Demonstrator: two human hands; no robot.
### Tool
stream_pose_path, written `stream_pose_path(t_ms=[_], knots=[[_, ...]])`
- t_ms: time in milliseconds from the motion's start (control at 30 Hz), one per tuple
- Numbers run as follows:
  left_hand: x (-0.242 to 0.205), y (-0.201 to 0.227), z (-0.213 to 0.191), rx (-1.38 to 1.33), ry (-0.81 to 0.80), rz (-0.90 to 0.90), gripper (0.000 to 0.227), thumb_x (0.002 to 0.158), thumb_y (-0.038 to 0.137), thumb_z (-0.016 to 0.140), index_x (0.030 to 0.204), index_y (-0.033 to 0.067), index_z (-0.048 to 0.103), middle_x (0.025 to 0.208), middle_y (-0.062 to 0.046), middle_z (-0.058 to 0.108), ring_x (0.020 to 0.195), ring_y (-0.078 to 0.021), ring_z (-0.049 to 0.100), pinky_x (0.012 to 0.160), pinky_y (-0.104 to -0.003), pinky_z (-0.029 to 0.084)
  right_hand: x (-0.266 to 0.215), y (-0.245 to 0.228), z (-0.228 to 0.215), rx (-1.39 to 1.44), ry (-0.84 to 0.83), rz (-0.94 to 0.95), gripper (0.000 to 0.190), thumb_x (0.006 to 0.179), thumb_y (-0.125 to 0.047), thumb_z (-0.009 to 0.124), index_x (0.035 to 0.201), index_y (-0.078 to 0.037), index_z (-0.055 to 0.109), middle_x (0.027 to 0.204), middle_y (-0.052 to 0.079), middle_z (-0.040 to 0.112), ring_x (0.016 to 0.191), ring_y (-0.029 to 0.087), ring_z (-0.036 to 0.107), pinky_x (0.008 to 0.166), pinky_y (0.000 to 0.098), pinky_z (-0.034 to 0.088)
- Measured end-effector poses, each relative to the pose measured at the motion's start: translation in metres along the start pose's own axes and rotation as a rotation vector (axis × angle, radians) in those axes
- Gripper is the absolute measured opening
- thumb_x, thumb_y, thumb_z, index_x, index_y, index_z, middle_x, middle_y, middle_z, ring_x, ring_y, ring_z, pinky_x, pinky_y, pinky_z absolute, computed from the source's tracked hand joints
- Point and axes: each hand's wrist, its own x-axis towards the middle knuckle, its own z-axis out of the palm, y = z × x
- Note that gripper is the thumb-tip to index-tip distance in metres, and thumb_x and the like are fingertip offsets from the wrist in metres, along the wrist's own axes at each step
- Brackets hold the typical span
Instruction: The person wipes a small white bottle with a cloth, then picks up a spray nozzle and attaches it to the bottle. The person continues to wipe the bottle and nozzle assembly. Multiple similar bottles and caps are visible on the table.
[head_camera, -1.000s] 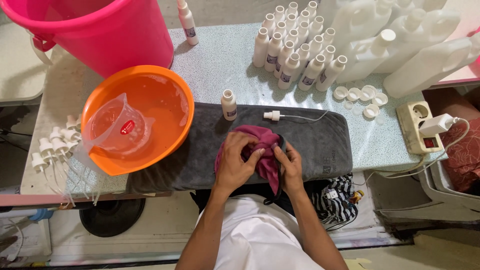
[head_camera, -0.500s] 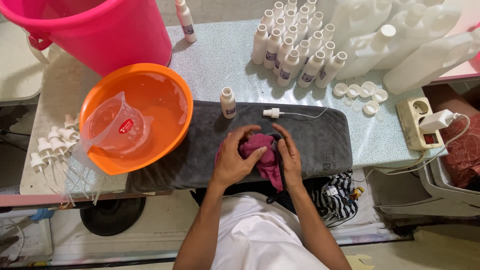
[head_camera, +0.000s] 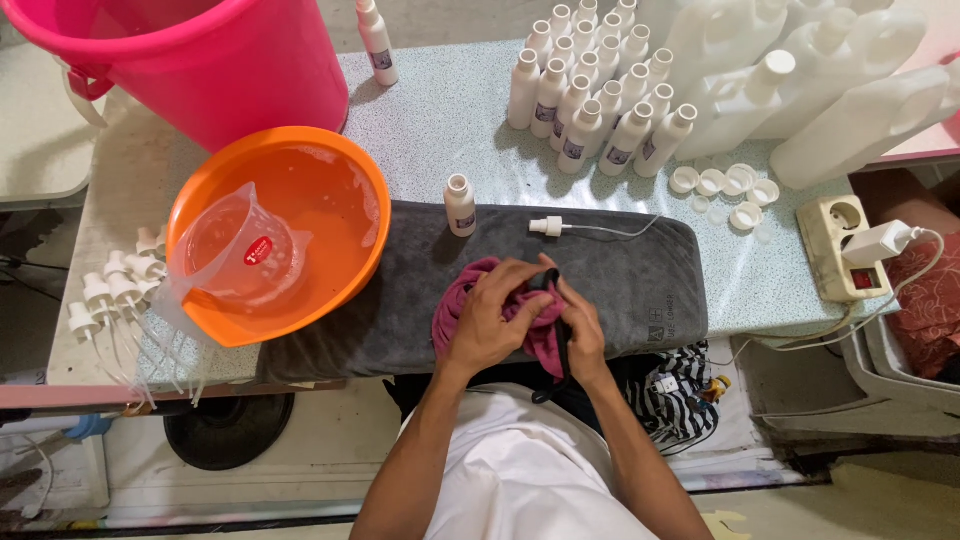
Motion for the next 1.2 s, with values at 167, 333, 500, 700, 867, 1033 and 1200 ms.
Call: stream_pose_path(t_ms=[167, 333, 500, 700, 867, 1033, 1200], knots=[[0.002, -0.009, 0.009, 0.059, 0.167, -0.028, 0.014, 0.103, 0.012, 0.062, 0.096, 0.0059, 0.073, 0.078, -0.012, 0.066, 0.072, -0.0358, 0.068, 0.070, -0.039, 0.052, -0.002, 0.018, -0.010, -0.128, -0.132, -0.057, 0.044, 0.100, 0.004, 0.050, 0.143, 0.005, 0.055, 0.148, 0.019, 0.057, 0.136, 0.024, 0.047, 0.116, 0.0469, 0.038], [0.005, -0.008, 0.013, 0.008, 0.349, -0.090, 0.016, 0.093, 0.016, 0.078, 0.078, 0.0100, 0.072, 0.071, -0.008, 0.071, 0.067, -0.0255, 0.070, 0.063, -0.033, 0.053, -0.003, 0.053, -0.022, -0.091, -0.002, -0.020, 0.039, 0.101, 0.006, 0.052, 0.139, 0.005, 0.062, 0.123, 0.016, 0.073, 0.113, 0.017, 0.063, 0.102, 0.0431, 0.050], [-0.003, -0.019, 0.017, 0.076, 0.271, 0.006, 0.043, 0.083, 0.042, 0.086, 0.083, 0.0080, 0.059, 0.086, -0.012, 0.067, 0.079, -0.0357, 0.070, 0.072, -0.042, 0.055, 0.004, 0.041, -0.012, 0.025, 0.177, 0.015, 0.027, 0.107, -0.006, 0.050, 0.114, -0.003, 0.076, 0.096, 0.007, 0.076, 0.087, 0.011, 0.063, 0.085, 0.0326, 0.054], [-0.001, -0.024, 0.014, 0.085, 0.163, -0.014, 0.033, 0.084, 0.028, 0.081, 0.096, 0.0051, 0.062, 0.096, -0.015, 0.068, 0.091, -0.0413, 0.069, 0.080, -0.048, 0.055, 0.003, 0.053, -0.009, 0.082, 0.273, -0.003, 0.025, 0.107, -0.008, 0.051, 0.118, -0.005, 0.073, 0.104, 0.009, 0.076, 0.095, 0.012, 0.063, 0.092, 0.0344, 0.053], [0.003, -0.036, 0.009, -0.150, 0.119, -0.028, 0.018, 0.083, 0.009, 0.074, 0.095, -0.0022, 0.066, 0.105, -0.018, 0.067, 0.102, -0.0377, 0.067, 0.092, -0.047, 0.051, 0.004, 0.021, 0.007, 0.112, 0.238, -0.014, 0.027, 0.105, -0.010, 0.052, 0.123, 0.000, 0.070, 0.117, 0.014, 0.074, 0.108, 0.016, 0.064, 0.100, 0.0367, 0.049], [0.007, -0.025, -0.006, -0.295, 0.059, -0.034, 0.016, 0.090, 0.011, 0.073, 0.103, 0.0017, 0.074, 0.117, -0.014, 0.066, 0.114, -0.0301, 0.064, 0.105, -0.044, 0.046, 0.006, 0.008, 0.007, 0.144, 0.160, 0.008, 0.027, 0.105, -0.011, 0.056, 0.124, 0.001, 0.071, 0.110, 0.012, 0.075, 0.101, 0.014, 0.066, 0.094, 0.0353, 0.055], [0.007, -0.025, -0.004, -0.291, 0.015, -0.050, 0.015, 0.092, 0.017, 0.078, 0.095, 0.0028, 0.073, 0.110, -0.012, 0.065, 0.109, -0.0280, 0.065, 0.105, -0.044, 0.044, 0.007, 0.024, 0.005, 0.332, 0.136, 0.117, 0.029, 0.103, -0.014, 0.058, 0.123, 0.002, 0.071, 0.107, 0.015, 0.075, 0.097, 0.016, 0.071, 0.090, 0.0350, 0.058]])
